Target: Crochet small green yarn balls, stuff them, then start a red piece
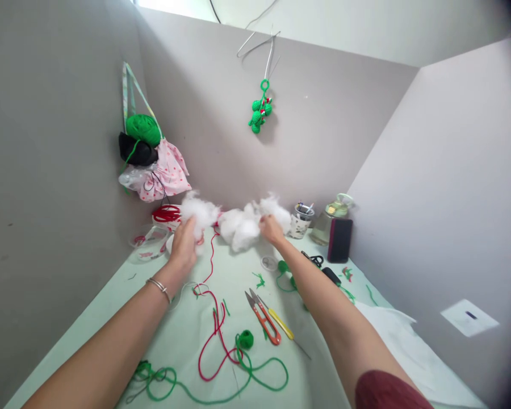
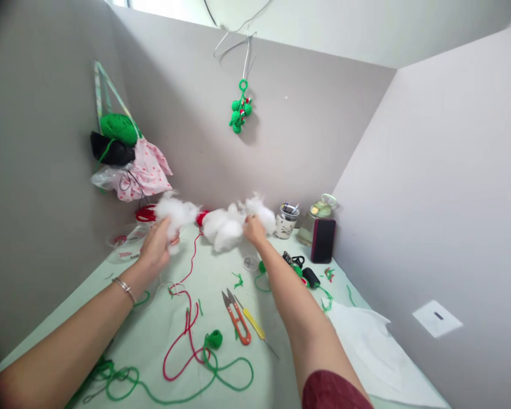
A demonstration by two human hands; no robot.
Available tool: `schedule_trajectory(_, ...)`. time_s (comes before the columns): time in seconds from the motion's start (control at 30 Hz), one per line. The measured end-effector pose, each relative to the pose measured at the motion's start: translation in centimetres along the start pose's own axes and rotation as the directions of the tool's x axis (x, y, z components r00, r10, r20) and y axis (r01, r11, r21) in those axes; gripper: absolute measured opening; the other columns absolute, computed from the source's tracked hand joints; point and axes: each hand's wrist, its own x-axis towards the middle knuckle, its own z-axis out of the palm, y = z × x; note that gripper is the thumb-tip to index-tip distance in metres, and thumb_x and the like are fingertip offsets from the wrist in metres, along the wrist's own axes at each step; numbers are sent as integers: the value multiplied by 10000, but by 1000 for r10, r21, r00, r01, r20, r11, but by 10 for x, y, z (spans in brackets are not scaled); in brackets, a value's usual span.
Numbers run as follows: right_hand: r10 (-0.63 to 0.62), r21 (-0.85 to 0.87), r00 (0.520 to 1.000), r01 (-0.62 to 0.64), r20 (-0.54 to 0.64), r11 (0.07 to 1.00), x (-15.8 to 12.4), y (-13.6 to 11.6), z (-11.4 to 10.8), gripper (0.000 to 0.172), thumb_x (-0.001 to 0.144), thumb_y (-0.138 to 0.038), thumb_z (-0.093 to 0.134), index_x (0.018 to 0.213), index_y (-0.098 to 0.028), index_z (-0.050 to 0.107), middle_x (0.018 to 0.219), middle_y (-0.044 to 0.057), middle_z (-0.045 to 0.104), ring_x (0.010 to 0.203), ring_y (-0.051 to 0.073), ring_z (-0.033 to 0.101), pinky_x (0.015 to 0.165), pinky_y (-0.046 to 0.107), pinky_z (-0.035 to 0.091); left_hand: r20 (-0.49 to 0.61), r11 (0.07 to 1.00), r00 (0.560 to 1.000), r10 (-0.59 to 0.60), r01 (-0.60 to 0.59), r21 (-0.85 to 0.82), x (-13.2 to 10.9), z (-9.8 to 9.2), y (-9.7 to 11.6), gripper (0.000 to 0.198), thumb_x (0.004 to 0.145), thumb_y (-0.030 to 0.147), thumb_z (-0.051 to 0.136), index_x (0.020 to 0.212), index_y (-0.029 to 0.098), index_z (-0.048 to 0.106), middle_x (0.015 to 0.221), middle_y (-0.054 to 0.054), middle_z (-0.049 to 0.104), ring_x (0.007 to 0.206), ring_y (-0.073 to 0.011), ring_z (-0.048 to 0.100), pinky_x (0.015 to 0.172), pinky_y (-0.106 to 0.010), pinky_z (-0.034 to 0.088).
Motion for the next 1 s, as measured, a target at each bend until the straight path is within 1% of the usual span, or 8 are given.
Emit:
schedule_trajectory(0.17, -119, 52, 962, 110, 246, 993, 3, -12, -10, 327, 996, -364, 627, 1277, -196, 631, 1326, 100, 638, 1114, 241, 664, 942, 451, 587, 117, 993, 987, -113, 109, 38, -11, 5, -1, 356, 978, 352, 647, 1280, 166, 627, 1269, -110, 663, 1057, -246, 682, 883, -455, 598)
schedule_trajectory(0.33, -247, 143, 938, 217, 245, 966, -7, -47, -35, 381, 1026, -442, 522, 1306, -206, 625, 1187, 110, 688, 943, 204, 677, 798, 348, 591, 192, 987, 969, -156, 145, 70, -19, 24, -12, 315, 979, 333, 649, 1240, 157, 640, 1216, -98, 679, 1000, -225, 691, 838, -420, 608)
schedule_trajectory(0.47, -388, 234, 879, 330, 277, 914, -43, -76, -23, 512, 963, -546, 555, 1387, -260, 574, 1078, 53, 714, 759, 171, 621, 639, 278, 529, 222, 977, 953, -207, 187, 107, -30, 41, -21, 366, 975, 344, 652, 1295, 168, 620, 1286, -112, 657, 1071, -251, 679, 893, -462, 596)
schedule_trajectory(0.57, -417, 196, 882, 378, 221, 905, -60, -86, -12, 306, 974, -473, 536, 991, -213, 696, 815, 22, 670, 709, 171, 560, 680, 276, 464, 228, 970, 945, -233, 209, 126, -39, 44, -22, 381, 976, 352, 650, 1308, 171, 614, 1308, -116, 648, 1096, -260, 673, 910, -476, 590)
schedule_trajectory(0.67, -401, 116, 907, 388, 131, 914, -59, -90, -14, 341, 1004, -401, 460, 752, -220, 602, 671, 4, 570, 650, 170, 499, 669, 281, 393, 260, 966, 932, -251, 225, 125, -45, 40, -16, 380, 976, 353, 649, 1309, 173, 615, 1313, -116, 646, 1101, -261, 671, 914, -478, 589)
schedule_trajectory(0.8, -397, 3, 917, 397, 31, 918, -50, -99, -20, 308, 1006, -368, 473, 736, -233, 537, 634, -13, 532, 608, 161, 452, 657, 283, 330, 298, 968, 921, -249, 237, 77, -53, 32, -2, 253, 976, 336, 650, 1141, 145, 658, 1050, -61, 695, 821, -167, 679, 701, -327, 595)
schedule_trajectory(0.9, -396, -81, 918, 393, -28, 916, -45, -107, -17, 289, 1017, -353, 480, 766, -224, 544, 678, -1, 584, 640, 161, 492, 674, 282, 328, 304, 974, 927, -220, 226, 15, -62, 26, 8, 184, 880, 284, 731, 835, 148, 616, 689, 43, 566, 492, -61, 467, 423, -169, 356)
schedule_trajectory(1.0, -370, -156, 925, 354, -90, 922, -32, -109, -18, 272, 1036, -340, 467, 836, -204, 591, 775, 38, 660, 732, 179, 578, 716, 286, 372, 297, 974, 931, -212, 226, -15, -74, 15, 15, 217, 759, 259, 778, 752, 166, 583, 591, 73, 489, 426, -38, 359, 376, -161, 224)
